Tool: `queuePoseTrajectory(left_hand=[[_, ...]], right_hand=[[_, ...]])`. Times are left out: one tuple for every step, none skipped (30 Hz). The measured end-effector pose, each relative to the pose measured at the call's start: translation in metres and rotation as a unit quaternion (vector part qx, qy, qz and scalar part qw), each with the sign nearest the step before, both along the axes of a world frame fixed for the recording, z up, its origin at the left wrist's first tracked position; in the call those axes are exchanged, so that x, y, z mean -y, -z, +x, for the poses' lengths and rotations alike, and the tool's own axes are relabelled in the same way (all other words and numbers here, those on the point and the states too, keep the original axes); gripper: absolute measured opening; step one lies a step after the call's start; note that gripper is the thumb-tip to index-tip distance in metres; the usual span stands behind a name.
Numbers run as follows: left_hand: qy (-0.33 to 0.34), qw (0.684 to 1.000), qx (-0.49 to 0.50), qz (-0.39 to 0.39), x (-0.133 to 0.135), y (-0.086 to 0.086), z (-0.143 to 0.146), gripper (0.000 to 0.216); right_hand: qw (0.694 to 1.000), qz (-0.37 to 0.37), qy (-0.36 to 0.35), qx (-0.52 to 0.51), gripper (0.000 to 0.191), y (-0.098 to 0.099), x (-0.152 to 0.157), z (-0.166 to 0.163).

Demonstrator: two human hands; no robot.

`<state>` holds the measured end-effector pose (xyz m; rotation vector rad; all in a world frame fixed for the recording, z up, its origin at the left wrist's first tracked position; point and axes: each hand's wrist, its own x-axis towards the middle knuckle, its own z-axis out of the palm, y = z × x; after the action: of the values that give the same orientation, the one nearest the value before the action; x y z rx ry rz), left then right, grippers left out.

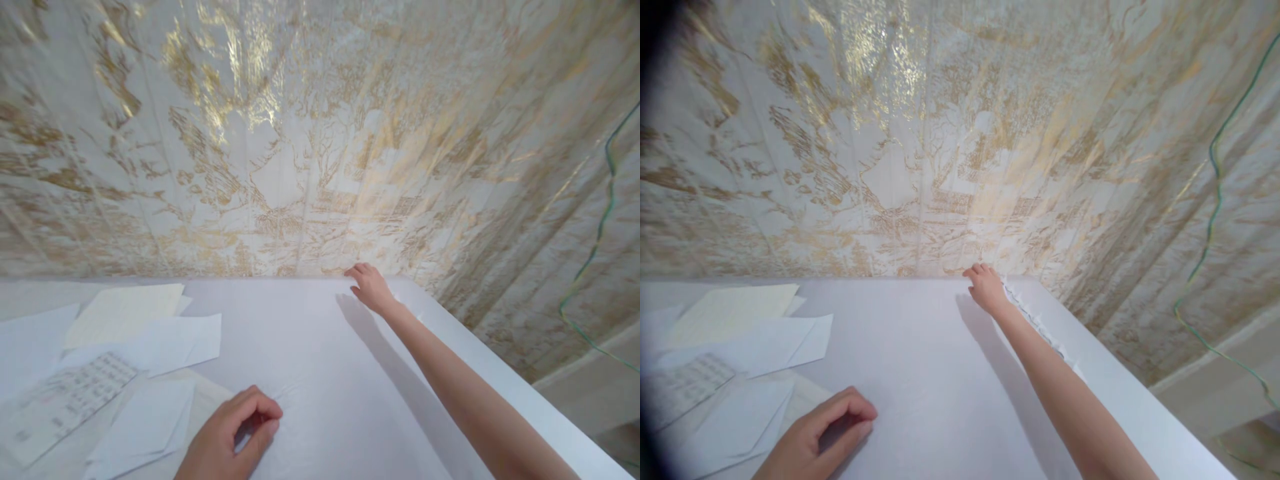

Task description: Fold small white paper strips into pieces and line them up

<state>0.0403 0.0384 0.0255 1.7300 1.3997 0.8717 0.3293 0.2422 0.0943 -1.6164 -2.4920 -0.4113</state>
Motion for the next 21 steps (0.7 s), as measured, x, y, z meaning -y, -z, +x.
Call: queuePoseTrajectory(left_hand=[[0.01, 1.0, -0.026, -0.002, 0.001, -0.003, 0.002, 0.017], [0.026, 0.998, -0.059, 0.004, 0.001, -0.007, 0.004, 0.016], [0.041, 0.994, -0.104, 0.014, 0.003, -0.011, 0.006, 0.016], [0.046, 0.991, -0.12, 0.018, 0.004, -0.015, 0.008, 0.016], [0.047, 0.99, -0.133, 0.021, 0.006, -0.02, 0.009, 0.015], [0.053, 0.988, -0.144, 0.025, 0.007, -0.025, 0.008, 0.015], [0.062, 0.986, -0.154, 0.022, 0.008, -0.03, 0.004, 0.015], [0.069, 0.983, -0.169, 0.032, 0.008, -0.035, -0.004, 0.016], [0.069, 0.979, -0.187, 0.037, 0.008, -0.041, -0.015, 0.018], [0.063, 0.975, -0.207, 0.05, 0.007, -0.046, -0.031, 0.019], [0.042, 0.97, -0.231, 0.063, 0.007, -0.05, -0.05, 0.023], [0.014, 0.964, -0.255, 0.073, 0.006, -0.054, -0.072, 0.029], [-0.019, 0.956, -0.279, 0.083, 0.006, -0.055, -0.095, 0.034], [-0.043, 0.948, -0.301, 0.089, 0.006, -0.053, -0.119, 0.039], [-0.07, 0.94, -0.321, 0.093, 0.007, -0.049, -0.142, 0.044], [-0.097, 0.928, -0.347, 0.093, 0.009, -0.043, -0.163, 0.048], [-0.113, 0.905, -0.398, 0.102, 0.011, -0.034, -0.181, 0.048], [-0.123, 0.884, -0.434, 0.12, 0.013, -0.024, -0.195, 0.046], [-0.131, 0.869, -0.459, 0.129, 0.015, -0.014, -0.205, 0.044], [-0.128, 0.86, -0.476, 0.131, 0.017, -0.006, -0.211, 0.044], [-0.125, 0.854, -0.484, 0.143, 0.018, 0.001, -0.214, 0.045]], right_hand=[[0.999, 0.0, -0.024, -0.026, 0.032, 0.002, 0.015, -0.02], [0.997, -0.005, -0.053, -0.049, 0.034, 0.005, 0.032, -0.042], [0.994, -0.011, -0.083, -0.07, 0.036, 0.01, 0.049, -0.063], [0.99, -0.019, -0.111, -0.086, 0.036, 0.015, 0.067, -0.083], [0.984, -0.028, -0.14, -0.108, 0.037, 0.02, 0.085, -0.101], [0.968, -0.05, -0.182, -0.168, 0.038, 0.025, 0.101, -0.116], [0.951, -0.071, -0.21, -0.217, 0.04, 0.03, 0.116, -0.127], [0.939, -0.095, -0.223, -0.246, 0.041, 0.034, 0.13, -0.135], [0.93, -0.116, -0.227, -0.264, 0.043, 0.037, 0.141, -0.139], [0.925, -0.133, -0.226, -0.274, 0.044, 0.039, 0.151, -0.14], [0.922, -0.15, -0.223, -0.279, 0.045, 0.041, 0.16, -0.138], [0.92, -0.16, -0.214, -0.287, 0.044, 0.043, 0.167, -0.135], [0.919, -0.166, -0.204, -0.296, 0.044, 0.045, 0.174, -0.132], [0.916, -0.17, -0.195, -0.306, 0.043, 0.049, 0.178, -0.128], [0.913, -0.171, -0.188, -0.32, 0.041, 0.052, 0.182, -0.125], [0.909, -0.166, -0.181, -0.336, 0.04, 0.056, 0.185, -0.123], [0.906, -0.165, -0.182, -0.346, 0.039, 0.059, 0.186, -0.122], [0.903, -0.164, -0.184, -0.352, 0.039, 0.063, 0.187, -0.122], [0.901, -0.161, -0.184, -0.358, 0.04, 0.065, 0.187, -0.123], [0.9, -0.161, -0.184, -0.361, 0.04, 0.067, 0.186, -0.124], [0.9, -0.16, -0.185, -0.361, 0.04, 0.068, 0.186, -0.125]])
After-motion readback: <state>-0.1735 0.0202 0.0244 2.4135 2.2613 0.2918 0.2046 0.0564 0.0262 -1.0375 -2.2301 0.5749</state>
